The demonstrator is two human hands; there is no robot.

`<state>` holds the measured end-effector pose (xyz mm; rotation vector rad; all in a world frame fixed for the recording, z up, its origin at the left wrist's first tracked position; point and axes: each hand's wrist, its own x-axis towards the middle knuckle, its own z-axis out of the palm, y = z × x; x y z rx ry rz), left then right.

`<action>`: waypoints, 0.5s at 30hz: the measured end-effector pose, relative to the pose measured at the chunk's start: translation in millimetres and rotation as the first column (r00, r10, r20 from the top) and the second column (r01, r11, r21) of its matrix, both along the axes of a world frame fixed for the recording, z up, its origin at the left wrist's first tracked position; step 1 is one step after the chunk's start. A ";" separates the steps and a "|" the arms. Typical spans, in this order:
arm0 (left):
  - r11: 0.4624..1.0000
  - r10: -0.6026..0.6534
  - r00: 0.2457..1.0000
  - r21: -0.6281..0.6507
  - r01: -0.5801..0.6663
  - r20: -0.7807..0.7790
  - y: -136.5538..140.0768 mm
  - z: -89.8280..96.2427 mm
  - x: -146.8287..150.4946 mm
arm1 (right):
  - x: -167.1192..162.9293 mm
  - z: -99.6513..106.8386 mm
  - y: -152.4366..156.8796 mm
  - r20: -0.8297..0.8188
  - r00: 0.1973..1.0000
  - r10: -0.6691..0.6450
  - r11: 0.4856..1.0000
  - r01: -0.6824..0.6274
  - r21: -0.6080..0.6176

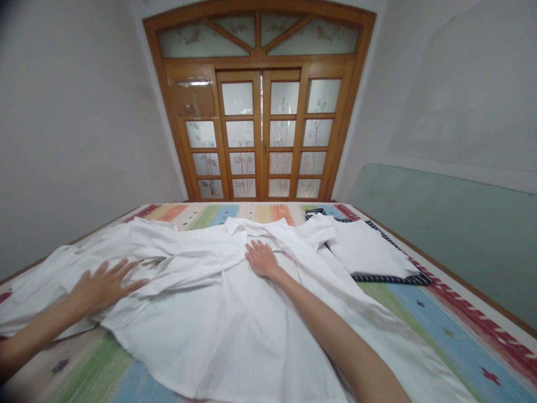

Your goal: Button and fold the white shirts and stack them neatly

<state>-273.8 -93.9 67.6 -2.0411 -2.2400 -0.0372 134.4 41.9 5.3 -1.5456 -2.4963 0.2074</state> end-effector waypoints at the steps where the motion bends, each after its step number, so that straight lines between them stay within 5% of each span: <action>1: 1.000 0.024 0.998 -0.016 -0.024 -0.051 -0.8 0.9 -4.5 | -0.6 1.3 1.8 -0.003 1.000 -0.008 1.000 0.008 -0.008; 5: 0.998 -0.035 0.978 -0.067 0.022 -0.205 -6.5 8.6 -14.0 | -1.2 4.1 4.8 -0.010 1.000 -0.029 0.999 0.029 -0.020; 8: 0.998 -0.020 0.963 0.045 0.033 -0.270 -14.0 25.2 -17.2 | -0.8 4.2 3.4 -0.004 0.999 -0.032 0.999 0.032 -0.011; 12: 0.956 0.185 0.856 0.290 -0.043 -0.483 -23.7 51.0 -19.7 | -0.9 3.3 2.0 0.009 0.999 -0.038 0.999 0.038 0.002; 15: 0.971 0.123 0.873 0.238 -0.008 -0.472 -23.7 49.1 -17.0 | -1.3 2.3 2.5 0.010 0.999 -0.037 0.999 0.037 0.002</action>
